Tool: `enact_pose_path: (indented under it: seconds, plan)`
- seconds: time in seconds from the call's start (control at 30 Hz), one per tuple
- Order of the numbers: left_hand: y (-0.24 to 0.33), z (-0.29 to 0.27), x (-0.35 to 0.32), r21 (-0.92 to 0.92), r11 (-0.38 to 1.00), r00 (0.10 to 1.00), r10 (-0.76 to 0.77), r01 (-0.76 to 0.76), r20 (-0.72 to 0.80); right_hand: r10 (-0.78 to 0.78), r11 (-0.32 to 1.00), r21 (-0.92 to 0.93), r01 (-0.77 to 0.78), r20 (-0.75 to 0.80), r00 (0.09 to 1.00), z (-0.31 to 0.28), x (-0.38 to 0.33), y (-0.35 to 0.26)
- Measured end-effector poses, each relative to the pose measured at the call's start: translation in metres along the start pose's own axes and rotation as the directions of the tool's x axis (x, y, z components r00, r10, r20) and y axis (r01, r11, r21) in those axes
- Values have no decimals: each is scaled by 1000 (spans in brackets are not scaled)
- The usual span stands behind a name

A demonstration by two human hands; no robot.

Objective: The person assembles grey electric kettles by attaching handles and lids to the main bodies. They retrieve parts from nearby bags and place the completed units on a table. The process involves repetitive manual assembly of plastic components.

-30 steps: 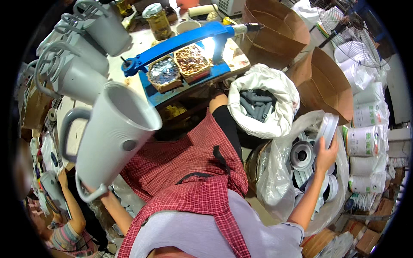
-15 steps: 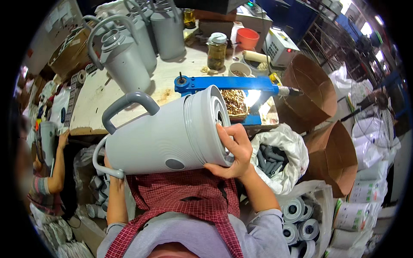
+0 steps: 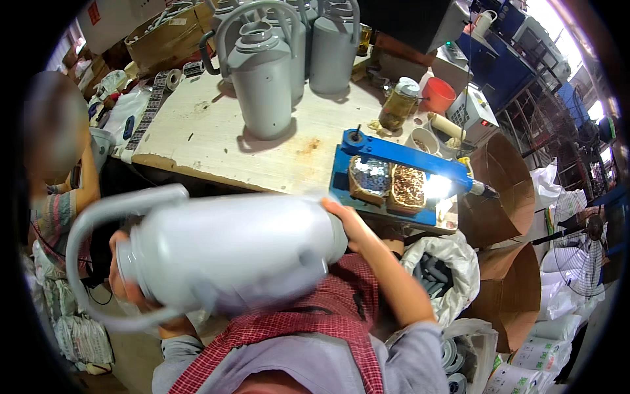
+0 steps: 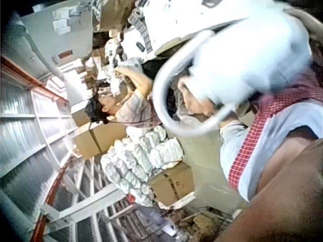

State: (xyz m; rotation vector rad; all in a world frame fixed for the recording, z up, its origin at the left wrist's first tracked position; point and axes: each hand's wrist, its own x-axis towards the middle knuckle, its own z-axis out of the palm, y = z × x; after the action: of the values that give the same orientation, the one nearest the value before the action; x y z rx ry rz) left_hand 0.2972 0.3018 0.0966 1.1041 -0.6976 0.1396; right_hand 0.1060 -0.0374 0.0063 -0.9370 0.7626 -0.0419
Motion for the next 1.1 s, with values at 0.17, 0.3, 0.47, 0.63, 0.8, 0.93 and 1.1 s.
enact_pose_path:
  seconds: [0.17,0.3,0.47,0.63,0.8,0.93,1.1]
  plan:
    - [-7,-78,55,99,994,967,-10,37,-253,-254,966,80,245,156,954,92,37,-48]
    - [-42,-114,83,33,984,927,-155,176,-340,-433,876,-132,464,209,877,127,52,-75]
    - [-78,-127,69,-111,927,777,-361,357,-515,-666,596,-317,738,318,675,99,68,-114]
    - [-104,-108,69,-173,877,763,-476,448,-438,-716,442,-323,837,434,546,136,73,-84]
    - [-93,-112,63,-206,827,697,-554,523,-455,-723,492,-375,786,327,609,119,77,-90]
    - [-100,-98,64,-153,856,706,-497,493,-505,-708,431,-378,820,422,567,137,69,-84]
    - [-113,-108,56,-165,844,671,-512,511,-536,-645,650,14,760,540,541,133,59,-101]
